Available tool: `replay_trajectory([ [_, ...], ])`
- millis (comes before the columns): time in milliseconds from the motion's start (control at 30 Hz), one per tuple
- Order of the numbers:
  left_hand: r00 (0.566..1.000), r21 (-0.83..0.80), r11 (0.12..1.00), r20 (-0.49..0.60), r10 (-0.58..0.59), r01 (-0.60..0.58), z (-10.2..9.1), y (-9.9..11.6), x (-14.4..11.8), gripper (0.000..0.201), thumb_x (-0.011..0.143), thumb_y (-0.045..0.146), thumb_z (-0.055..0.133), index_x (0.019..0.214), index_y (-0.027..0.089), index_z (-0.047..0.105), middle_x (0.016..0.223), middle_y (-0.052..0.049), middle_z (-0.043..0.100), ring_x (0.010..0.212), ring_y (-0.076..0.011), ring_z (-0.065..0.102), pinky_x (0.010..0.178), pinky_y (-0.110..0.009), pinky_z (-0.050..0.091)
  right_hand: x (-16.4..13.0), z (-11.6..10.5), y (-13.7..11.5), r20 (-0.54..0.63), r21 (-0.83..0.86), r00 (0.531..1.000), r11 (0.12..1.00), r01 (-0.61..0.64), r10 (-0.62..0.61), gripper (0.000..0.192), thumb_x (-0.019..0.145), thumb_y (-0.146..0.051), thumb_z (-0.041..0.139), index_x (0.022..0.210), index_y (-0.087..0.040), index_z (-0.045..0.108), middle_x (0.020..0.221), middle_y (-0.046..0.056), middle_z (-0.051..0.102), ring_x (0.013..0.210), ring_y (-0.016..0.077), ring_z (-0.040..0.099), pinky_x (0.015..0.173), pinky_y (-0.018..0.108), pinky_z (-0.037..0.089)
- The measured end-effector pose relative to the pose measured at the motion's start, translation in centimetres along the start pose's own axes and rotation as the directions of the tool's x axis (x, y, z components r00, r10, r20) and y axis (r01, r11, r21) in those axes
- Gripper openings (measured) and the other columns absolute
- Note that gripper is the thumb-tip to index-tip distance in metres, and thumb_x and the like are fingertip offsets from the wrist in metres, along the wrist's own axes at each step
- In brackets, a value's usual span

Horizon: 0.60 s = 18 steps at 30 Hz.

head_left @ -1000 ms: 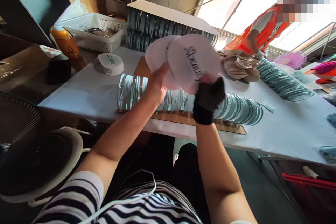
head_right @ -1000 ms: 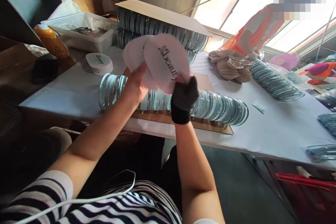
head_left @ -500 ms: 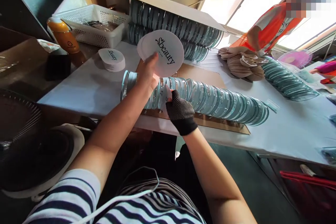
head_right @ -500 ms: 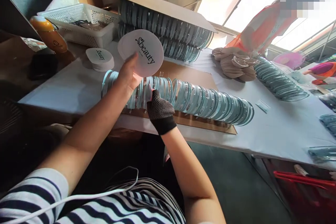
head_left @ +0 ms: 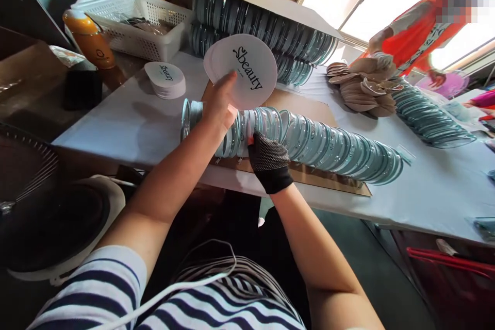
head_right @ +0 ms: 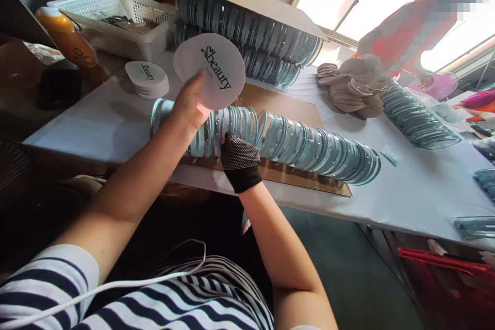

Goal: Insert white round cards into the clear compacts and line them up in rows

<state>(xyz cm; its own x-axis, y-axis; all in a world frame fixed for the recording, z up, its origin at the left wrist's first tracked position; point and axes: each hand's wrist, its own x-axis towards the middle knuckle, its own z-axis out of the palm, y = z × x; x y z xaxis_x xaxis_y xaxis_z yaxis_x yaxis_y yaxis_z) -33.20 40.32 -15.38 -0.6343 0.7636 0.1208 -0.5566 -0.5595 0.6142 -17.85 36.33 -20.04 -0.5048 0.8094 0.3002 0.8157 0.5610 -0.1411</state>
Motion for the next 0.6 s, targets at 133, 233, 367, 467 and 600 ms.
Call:
replay_trajectory([
  [133,0.998,0.036,0.999,0.07,0.001,-0.003,0.0,0.1,-0.3,0.051,0.077,0.036,0.073,0.126,0.036,0.058,0.119,-0.001,0.069,0.126,-0.0218,0.054,0.108,-0.047,0.041,-0.6,0.2,-0.3,0.065,-0.112,0.997,0.992,0.057,-0.05,0.033,0.099,-0.029,0.032,0.106,-0.018,0.063,0.082,0.012,0.072,0.078,0.0219,0.07,0.059,0.025,0.038],
  [233,0.999,0.015,1.0,0.05,-0.012,0.011,0.1,0.2,-0.3,0.051,0.079,0.038,0.072,0.128,0.036,0.057,0.122,0.0,0.068,0.129,-0.0223,0.052,0.111,-0.048,0.038,-0.4,-0.1,-0.5,0.076,-0.116,0.997,0.993,0.039,-0.03,0.031,0.098,-0.024,0.033,0.104,-0.018,0.062,0.084,0.012,0.072,0.079,0.0234,0.071,0.061,0.026,0.042],
  [367,0.998,0.027,0.998,0.049,-0.05,0.048,-0.1,0.6,0.0,0.043,0.086,0.044,0.064,0.128,0.039,0.056,0.123,0.004,0.067,0.137,-0.0252,0.042,0.117,-0.054,0.028,0.7,-0.7,-0.7,0.098,-0.099,0.995,0.995,0.008,0.002,0.029,0.095,-0.018,0.035,0.1,-0.017,0.064,0.092,0.015,0.072,0.086,0.0261,0.07,0.07,0.032,0.05],
  [467,0.994,0.054,0.996,0.087,-0.073,0.069,-0.3,0.9,0.2,0.033,0.093,0.039,0.053,0.126,0.04,0.055,0.125,0.008,0.066,0.14,-0.0232,0.038,0.121,-0.056,0.02,1.1,-0.5,-0.1,0.159,0.1,0.987,0.995,0.005,-0.021,0.023,0.089,-0.014,0.044,0.096,-0.014,0.066,0.096,0.017,0.071,0.094,0.026,0.069,0.081,0.037,0.053],
  [600,0.996,0.097,0.995,0.086,-0.03,0.021,-0.4,0.4,-0.1,0.039,0.088,0.048,0.059,0.126,0.041,0.056,0.124,0.009,0.066,0.143,-0.0237,0.031,0.122,-0.054,0.019,-0.1,0.6,1.8,0.354,0.615,0.902,0.788,-0.027,-0.246,0.033,0.089,-0.021,0.043,0.116,-0.013,0.06,0.071,0.004,0.068,0.066,0.0174,0.068,0.063,0.032,0.056],
])
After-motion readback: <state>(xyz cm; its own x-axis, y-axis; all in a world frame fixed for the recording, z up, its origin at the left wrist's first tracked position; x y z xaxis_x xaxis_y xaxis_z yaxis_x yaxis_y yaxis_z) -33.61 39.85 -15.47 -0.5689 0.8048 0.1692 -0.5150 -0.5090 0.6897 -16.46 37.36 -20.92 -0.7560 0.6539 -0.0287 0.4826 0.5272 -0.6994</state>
